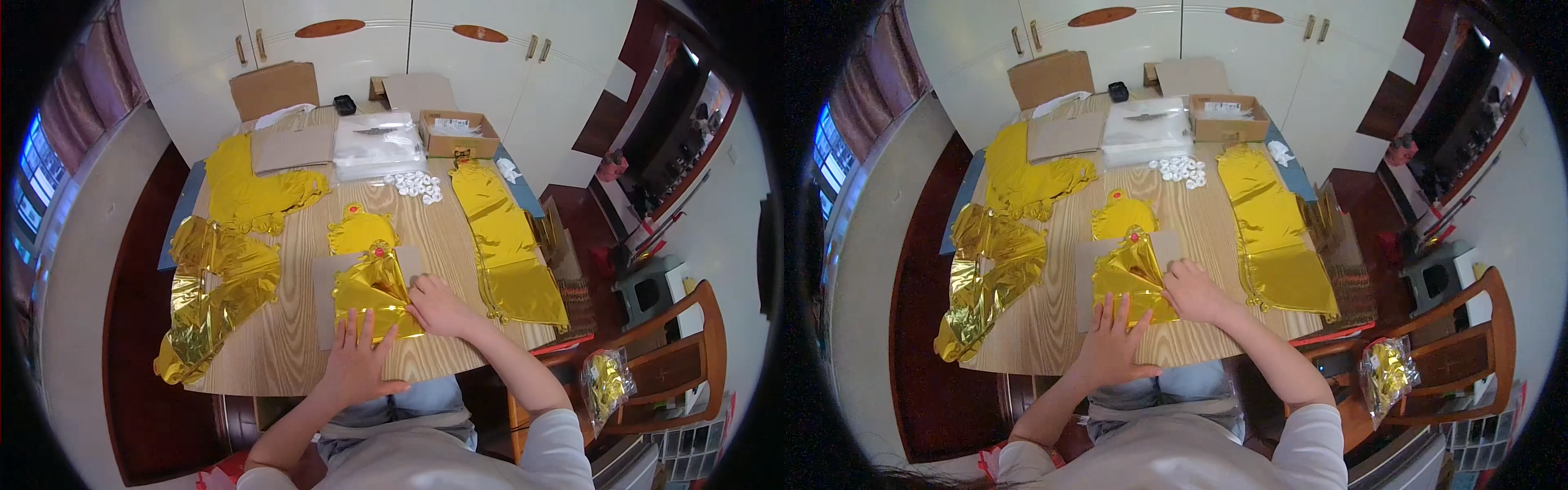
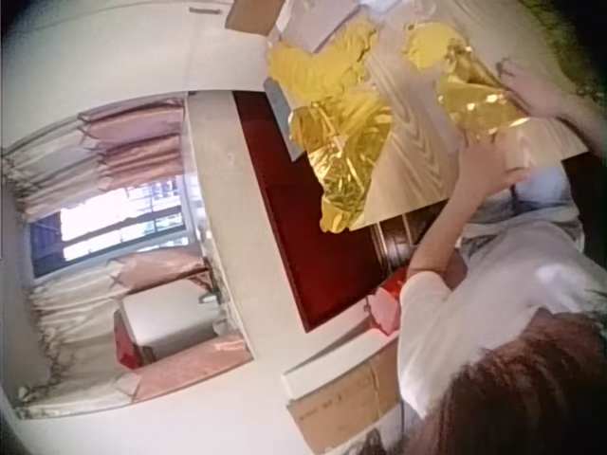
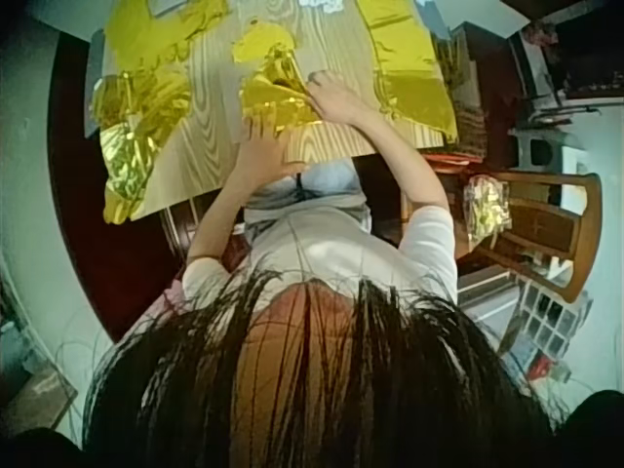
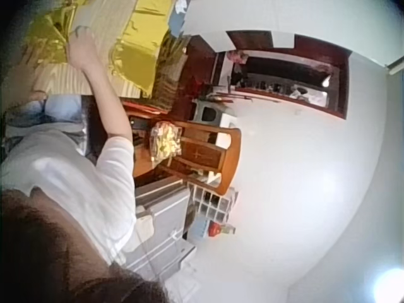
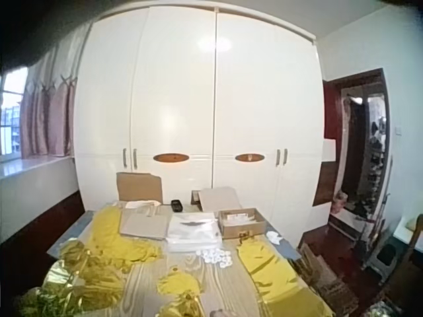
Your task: Folding gold-colored foil sheets into smaller sizes and organizing them on a table for packaging.
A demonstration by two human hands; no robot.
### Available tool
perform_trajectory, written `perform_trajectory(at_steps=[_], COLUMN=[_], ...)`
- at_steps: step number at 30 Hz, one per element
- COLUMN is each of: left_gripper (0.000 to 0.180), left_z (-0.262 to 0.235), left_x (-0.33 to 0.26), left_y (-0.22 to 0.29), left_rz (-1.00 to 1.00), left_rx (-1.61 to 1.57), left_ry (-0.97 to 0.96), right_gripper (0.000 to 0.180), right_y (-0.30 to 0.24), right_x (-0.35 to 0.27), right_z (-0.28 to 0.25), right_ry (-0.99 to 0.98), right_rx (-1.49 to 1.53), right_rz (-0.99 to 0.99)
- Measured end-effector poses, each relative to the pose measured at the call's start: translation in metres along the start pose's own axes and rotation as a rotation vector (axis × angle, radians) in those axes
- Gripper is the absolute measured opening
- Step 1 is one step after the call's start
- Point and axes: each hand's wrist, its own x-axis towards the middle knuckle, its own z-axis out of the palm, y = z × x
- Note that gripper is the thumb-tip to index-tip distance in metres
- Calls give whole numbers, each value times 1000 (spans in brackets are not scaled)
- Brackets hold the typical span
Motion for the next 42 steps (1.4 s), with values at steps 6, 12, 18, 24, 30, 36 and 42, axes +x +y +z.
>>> perform_trajectory(at_steps=[6, 12, 18, 24, 30, 36, 42], left_gripper=[104, 100, 99, 96, 96, 96, 97], left_z=[-3, 3, 1, 4, 8, 6, 5], left_x=[1, 1, 2, 2, 0, 1, 2], left_y=[-1, -2, -1, -3, -2, -3, -1], left_rz=[14, 20, 32, 21, 13, 7, 1], left_rx=[-3, 15, 36, 15, 6, 19, -8], left_ry=[-9, 23, 13, 51, 92, 33, 90], right_gripper=[19, 19, 21, 23, 47, 57, 61], right_y=[0, 3, 2, 1, -39, -38, -20], right_x=[1, 1, 2, 4, -5, -9, 12], right_z=[2, 5, 3, 1, -12, -2, 2], right_ry=[8, 4, 15, 33, -4, -186, -195], right_rx=[10, 10, -15, 191, 8, -36, -75], right_rz=[-12, -29, -51, 119, -25, 13, 69])
